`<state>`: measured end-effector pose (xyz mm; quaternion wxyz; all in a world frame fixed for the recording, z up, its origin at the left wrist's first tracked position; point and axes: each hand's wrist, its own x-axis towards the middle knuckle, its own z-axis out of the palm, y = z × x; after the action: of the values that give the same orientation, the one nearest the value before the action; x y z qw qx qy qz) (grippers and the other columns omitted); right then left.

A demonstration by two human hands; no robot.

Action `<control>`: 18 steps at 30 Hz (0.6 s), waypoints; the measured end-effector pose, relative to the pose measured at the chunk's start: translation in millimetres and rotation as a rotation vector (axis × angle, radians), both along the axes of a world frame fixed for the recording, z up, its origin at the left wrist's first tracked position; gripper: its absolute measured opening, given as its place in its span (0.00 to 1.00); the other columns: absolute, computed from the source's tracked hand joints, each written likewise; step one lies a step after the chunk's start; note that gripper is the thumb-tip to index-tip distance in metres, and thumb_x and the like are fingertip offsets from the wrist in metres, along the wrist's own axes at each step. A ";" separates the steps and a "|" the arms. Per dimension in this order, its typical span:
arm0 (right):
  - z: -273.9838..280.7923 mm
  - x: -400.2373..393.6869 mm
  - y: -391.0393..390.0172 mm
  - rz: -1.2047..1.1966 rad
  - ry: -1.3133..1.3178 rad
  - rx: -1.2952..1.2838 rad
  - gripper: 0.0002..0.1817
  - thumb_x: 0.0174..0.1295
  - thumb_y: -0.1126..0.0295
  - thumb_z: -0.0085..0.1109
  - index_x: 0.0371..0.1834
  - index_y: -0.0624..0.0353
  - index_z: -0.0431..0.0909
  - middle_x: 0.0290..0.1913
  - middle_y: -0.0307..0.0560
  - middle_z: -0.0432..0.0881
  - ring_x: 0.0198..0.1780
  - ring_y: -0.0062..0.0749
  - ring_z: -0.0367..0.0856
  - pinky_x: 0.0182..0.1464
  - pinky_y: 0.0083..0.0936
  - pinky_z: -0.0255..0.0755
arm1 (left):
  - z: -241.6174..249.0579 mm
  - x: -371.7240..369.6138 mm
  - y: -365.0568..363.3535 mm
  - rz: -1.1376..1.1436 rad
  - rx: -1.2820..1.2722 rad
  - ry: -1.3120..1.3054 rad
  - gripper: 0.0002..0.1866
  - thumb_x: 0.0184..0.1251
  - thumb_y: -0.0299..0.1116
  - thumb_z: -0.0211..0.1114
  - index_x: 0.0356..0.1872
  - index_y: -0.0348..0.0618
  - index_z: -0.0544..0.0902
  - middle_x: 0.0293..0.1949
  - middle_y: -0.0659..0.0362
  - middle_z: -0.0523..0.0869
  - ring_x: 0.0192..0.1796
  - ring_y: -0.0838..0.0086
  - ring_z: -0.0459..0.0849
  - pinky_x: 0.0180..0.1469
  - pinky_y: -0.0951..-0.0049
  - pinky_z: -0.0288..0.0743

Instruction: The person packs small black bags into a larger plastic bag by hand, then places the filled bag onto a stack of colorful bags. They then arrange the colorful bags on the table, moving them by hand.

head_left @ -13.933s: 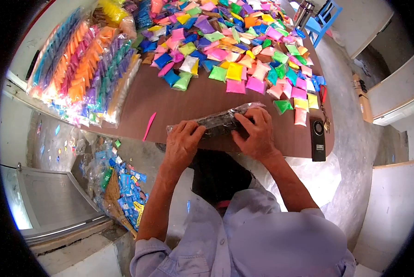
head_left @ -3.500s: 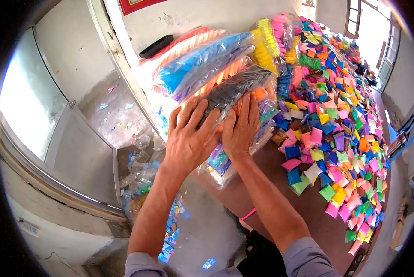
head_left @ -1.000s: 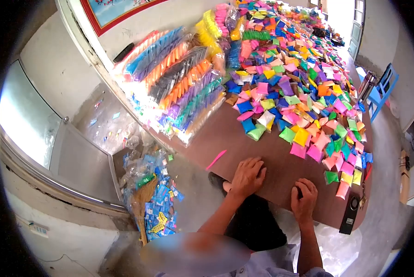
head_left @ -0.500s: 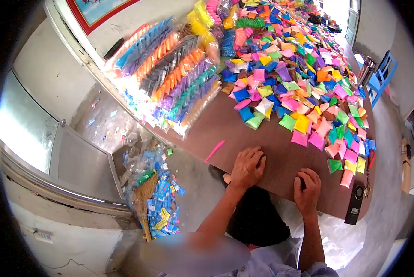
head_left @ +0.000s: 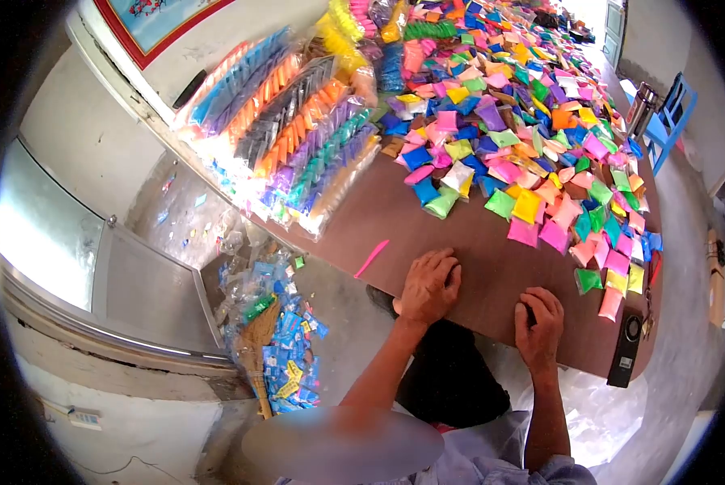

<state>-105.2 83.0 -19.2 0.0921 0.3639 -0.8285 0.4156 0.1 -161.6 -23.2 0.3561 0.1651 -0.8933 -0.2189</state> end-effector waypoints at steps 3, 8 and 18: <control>-0.6 -0.1 0.1 -0.005 -0.002 -0.009 0.09 0.71 0.70 0.69 0.49 0.62 0.91 0.58 0.52 0.90 0.67 0.52 0.85 0.76 0.50 0.70 | -0.3 -0.8 0.8 0.014 -0.005 0.002 0.09 0.73 0.31 0.75 0.49 0.38 0.92 0.60 0.49 0.94 0.64 0.51 0.90 0.69 0.52 0.81; 1.9 -0.2 0.0 -0.004 -0.016 -0.020 0.09 0.71 0.70 0.69 0.49 0.62 0.91 0.58 0.52 0.90 0.66 0.52 0.85 0.76 0.50 0.70 | -0.2 -0.7 0.1 0.009 -0.012 -0.010 0.10 0.74 0.30 0.75 0.50 0.38 0.92 0.62 0.49 0.93 0.64 0.51 0.90 0.69 0.52 0.81; -1.5 -1.3 0.0 0.009 -0.016 -0.026 0.10 0.71 0.70 0.69 0.49 0.63 0.91 0.56 0.53 0.90 0.65 0.53 0.85 0.76 0.51 0.71 | 3.9 0.4 0.6 0.014 0.002 -0.045 0.10 0.74 0.31 0.74 0.50 0.39 0.92 0.62 0.48 0.93 0.66 0.51 0.89 0.71 0.50 0.80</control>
<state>-106.6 83.0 -20.7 0.0884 0.3631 -0.8220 0.4298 0.5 -161.0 -19.4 0.3374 0.1764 -0.8996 -0.2137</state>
